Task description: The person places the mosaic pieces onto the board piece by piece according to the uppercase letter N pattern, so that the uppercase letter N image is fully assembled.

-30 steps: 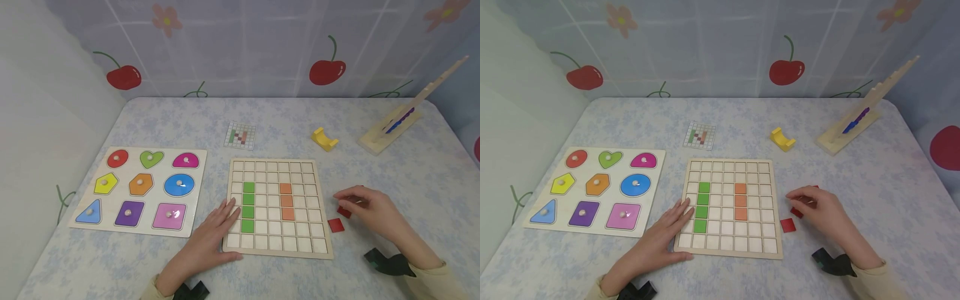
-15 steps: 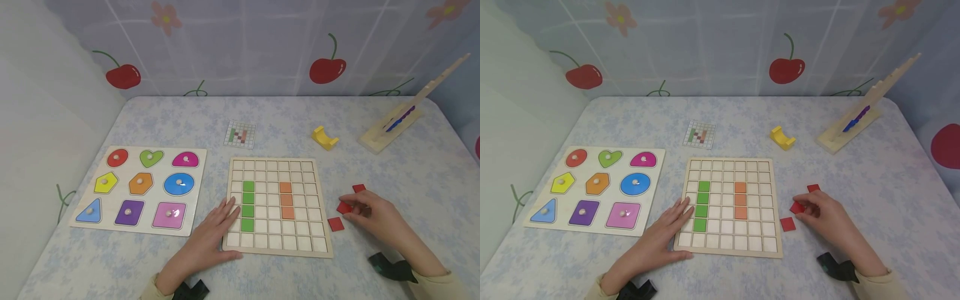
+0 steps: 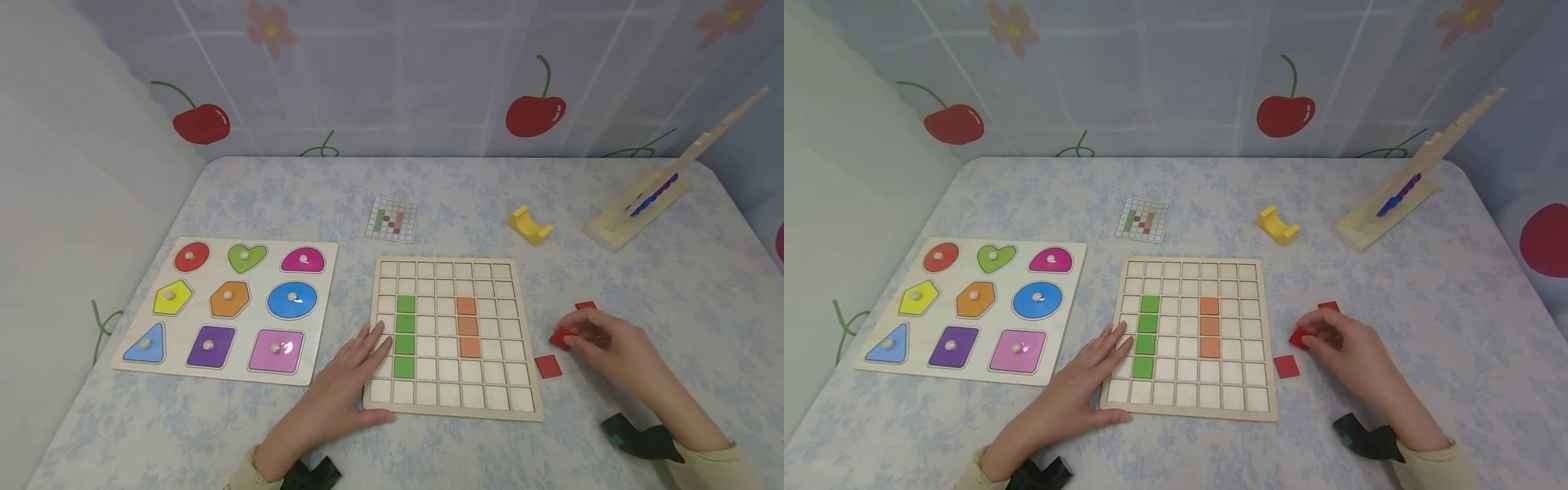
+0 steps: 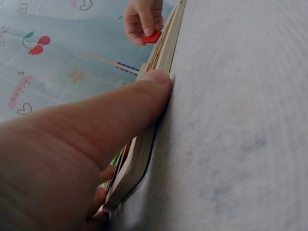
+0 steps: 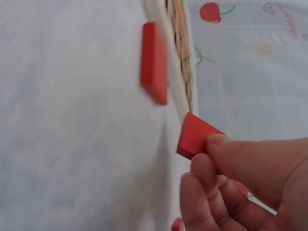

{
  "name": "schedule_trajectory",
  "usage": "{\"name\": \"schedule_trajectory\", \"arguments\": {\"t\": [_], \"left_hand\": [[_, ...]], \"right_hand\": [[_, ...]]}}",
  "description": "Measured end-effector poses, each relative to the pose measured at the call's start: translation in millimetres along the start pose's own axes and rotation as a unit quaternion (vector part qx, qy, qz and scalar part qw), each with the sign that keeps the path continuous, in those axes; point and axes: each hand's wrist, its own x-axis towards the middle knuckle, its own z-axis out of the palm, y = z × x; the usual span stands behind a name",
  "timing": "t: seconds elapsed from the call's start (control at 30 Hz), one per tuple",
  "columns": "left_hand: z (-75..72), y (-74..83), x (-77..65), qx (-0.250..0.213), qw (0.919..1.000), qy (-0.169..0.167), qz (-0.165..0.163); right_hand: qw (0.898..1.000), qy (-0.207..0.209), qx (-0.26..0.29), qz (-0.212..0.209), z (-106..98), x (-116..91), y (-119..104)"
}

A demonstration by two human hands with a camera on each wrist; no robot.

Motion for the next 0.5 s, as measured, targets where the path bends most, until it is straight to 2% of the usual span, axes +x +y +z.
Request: {"name": "schedule_trajectory", "arguments": {"t": [0.1,0.17,0.33,0.4,0.5], "left_hand": [[-0.3,0.2,-0.1,-0.002,1.0000,0.001,0.002],[-0.3,0.3,-0.2,-0.004,1.0000,0.002,0.003],[-0.3,0.4,-0.3,-0.008,1.0000,0.003,0.002],[-0.4,0.5,-0.3,-0.009,1.0000,0.003,0.001],[-0.4,0.6,-0.2,-0.009,1.0000,0.003,0.002]], "right_hand": [[0.999,-0.004,0.052,0.015,-1.5,4.0,-11.6],[0.993,-0.025,0.110,0.025,-0.3,7.6,-20.8],[0.967,-0.087,0.238,0.034,14.2,16.8,-44.2],[0.957,-0.101,0.269,0.030,23.5,19.1,-52.0],[0.952,-0.118,0.282,0.015,36.9,20.1,-59.4]]}}
